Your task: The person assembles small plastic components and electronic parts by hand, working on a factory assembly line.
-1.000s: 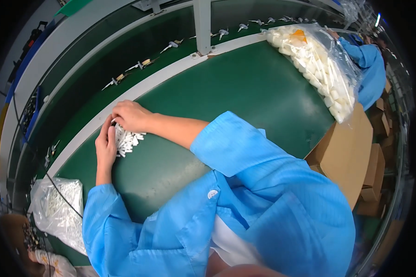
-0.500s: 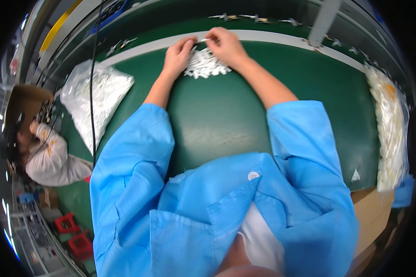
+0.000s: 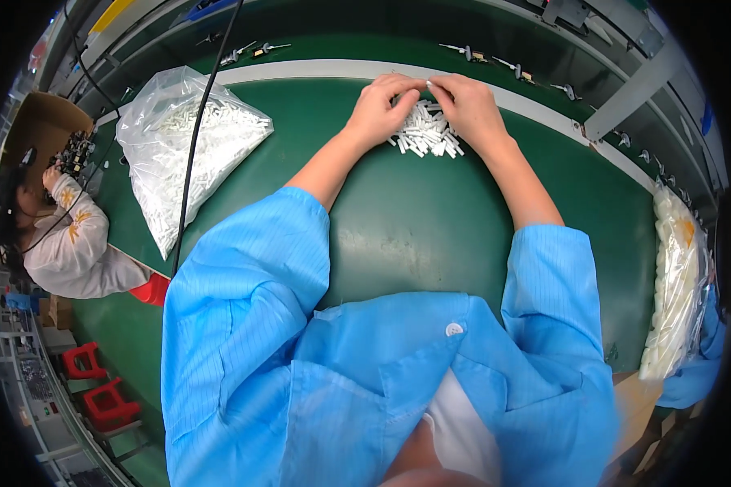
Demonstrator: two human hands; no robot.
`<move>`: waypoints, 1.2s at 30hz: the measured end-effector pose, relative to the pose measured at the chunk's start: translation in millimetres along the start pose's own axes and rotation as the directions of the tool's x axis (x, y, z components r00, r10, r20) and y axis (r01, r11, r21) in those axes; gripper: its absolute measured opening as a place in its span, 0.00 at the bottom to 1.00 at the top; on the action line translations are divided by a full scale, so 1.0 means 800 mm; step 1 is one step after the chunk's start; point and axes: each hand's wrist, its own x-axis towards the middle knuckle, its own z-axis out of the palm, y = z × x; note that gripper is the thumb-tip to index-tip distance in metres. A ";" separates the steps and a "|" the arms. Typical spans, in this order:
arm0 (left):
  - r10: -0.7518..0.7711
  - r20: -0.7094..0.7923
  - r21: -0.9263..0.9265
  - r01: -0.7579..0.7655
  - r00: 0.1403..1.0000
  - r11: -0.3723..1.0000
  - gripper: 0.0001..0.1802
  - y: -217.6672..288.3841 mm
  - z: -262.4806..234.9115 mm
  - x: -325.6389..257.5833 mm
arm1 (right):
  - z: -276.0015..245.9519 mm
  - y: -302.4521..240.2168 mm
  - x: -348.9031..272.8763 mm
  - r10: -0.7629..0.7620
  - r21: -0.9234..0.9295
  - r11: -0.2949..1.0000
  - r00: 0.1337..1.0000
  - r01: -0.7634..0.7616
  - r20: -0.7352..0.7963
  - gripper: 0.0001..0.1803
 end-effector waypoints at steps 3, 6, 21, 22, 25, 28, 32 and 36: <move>0.020 0.020 0.032 -0.021 1.000 0.999 0.10 0.010 -0.005 0.008 | -0.019 -0.007 0.006 0.035 -0.064 0.997 0.995 -0.029 0.094 0.07; -0.198 -0.118 0.292 0.224 0.973 0.930 0.13 -0.022 -0.060 0.076 | -0.020 0.018 0.021 0.220 0.096 0.969 0.970 -0.229 0.102 0.08; -0.723 -0.311 0.918 0.392 0.617 -0.060 0.23 -0.227 -0.189 0.166 | 0.014 0.056 0.014 0.518 0.462 0.672 0.813 -0.579 0.266 0.10; -0.723 -0.308 0.920 0.387 0.618 -0.061 0.23 -0.230 -0.189 0.164 | 0.013 0.054 0.015 0.521 0.452 0.676 0.811 -0.582 0.265 0.10; -0.721 -0.225 0.920 0.387 0.655 0.065 0.17 -0.212 -0.159 0.174 | 0.013 0.059 0.010 0.548 0.423 0.672 0.793 -0.608 0.267 0.10; -0.760 -0.114 0.942 0.312 0.640 0.121 0.20 -0.202 -0.136 0.180 | 0.013 0.061 0.006 0.521 0.383 0.711 0.807 -0.590 0.276 0.09; -0.836 0.033 0.873 0.391 0.548 0.291 0.26 -0.210 -0.156 0.191 | 0.011 0.054 0.006 0.536 0.366 0.702 0.792 -0.611 0.293 0.08; -0.811 -0.134 0.838 0.503 0.569 0.214 0.28 -0.238 -0.163 0.195 | 0.015 0.051 0.012 0.498 0.399 0.711 0.815 -0.579 0.296 0.09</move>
